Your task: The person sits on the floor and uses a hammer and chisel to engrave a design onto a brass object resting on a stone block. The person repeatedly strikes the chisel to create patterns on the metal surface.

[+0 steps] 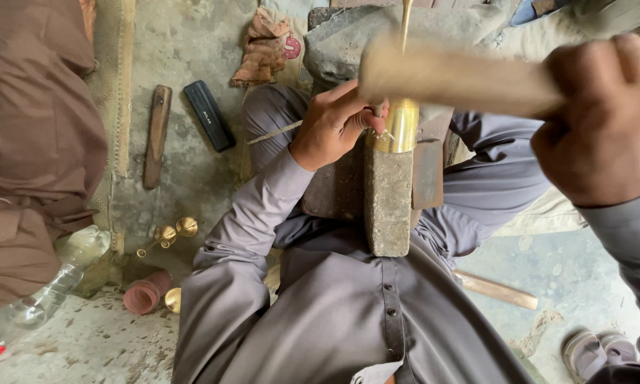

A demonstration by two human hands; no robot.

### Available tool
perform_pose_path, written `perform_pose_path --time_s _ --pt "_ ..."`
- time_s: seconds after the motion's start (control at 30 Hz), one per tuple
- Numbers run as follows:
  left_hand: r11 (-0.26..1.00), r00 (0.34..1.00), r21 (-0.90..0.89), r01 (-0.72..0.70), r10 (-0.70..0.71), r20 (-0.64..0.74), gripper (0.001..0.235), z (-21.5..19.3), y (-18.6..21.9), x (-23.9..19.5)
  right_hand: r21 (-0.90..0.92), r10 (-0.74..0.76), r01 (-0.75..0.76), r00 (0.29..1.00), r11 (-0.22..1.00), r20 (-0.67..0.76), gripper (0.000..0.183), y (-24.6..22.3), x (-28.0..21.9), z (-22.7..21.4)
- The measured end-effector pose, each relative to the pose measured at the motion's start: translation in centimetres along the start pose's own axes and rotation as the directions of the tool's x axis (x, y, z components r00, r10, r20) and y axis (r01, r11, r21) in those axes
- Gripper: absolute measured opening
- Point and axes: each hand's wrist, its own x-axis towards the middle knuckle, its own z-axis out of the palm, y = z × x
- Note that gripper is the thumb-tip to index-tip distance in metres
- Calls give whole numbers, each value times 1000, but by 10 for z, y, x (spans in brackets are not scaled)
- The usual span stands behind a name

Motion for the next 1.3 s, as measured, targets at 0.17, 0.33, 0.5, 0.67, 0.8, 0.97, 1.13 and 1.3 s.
perform_pose_path --time_s 0.17,0.33,0.5,0.67,0.8,0.97,1.13,1.3 --pt "1000 999 -7 -20 20 -27 18 -1 2 1 20 18 -19 998 1000 56 34 4 4 6" --pt "996 998 -82 20 -25 -57 11 2 1 -1 34 -6 4 999 999 51 42 10 1 11" --pt "999 996 -38 13 -16 -84 14 7 -3 -3 260 27 -35 999 965 35 40 13 7 13" --pt "998 996 -55 0 -5 -85 10 5 -5 -9 402 38 -60 997 914 64 42 7 10 12" --pt "998 984 -59 28 -38 -172 13 10 -4 -8 396 53 -82 995 914 84 43 -1 11 8" --pt "986 988 -158 58 -79 -134 9 7 0 -8 400 -8 -33 995 916 101 42 0 22 6" --pt "975 982 -215 59 -95 -161 7 11 1 -8 265 -34 -6 989 964 145 43 0 30 7" --pt "991 969 -90 100 -117 -218 19 13 -5 -8 348 -44 -3 991 937 128 40 -1 45 20"
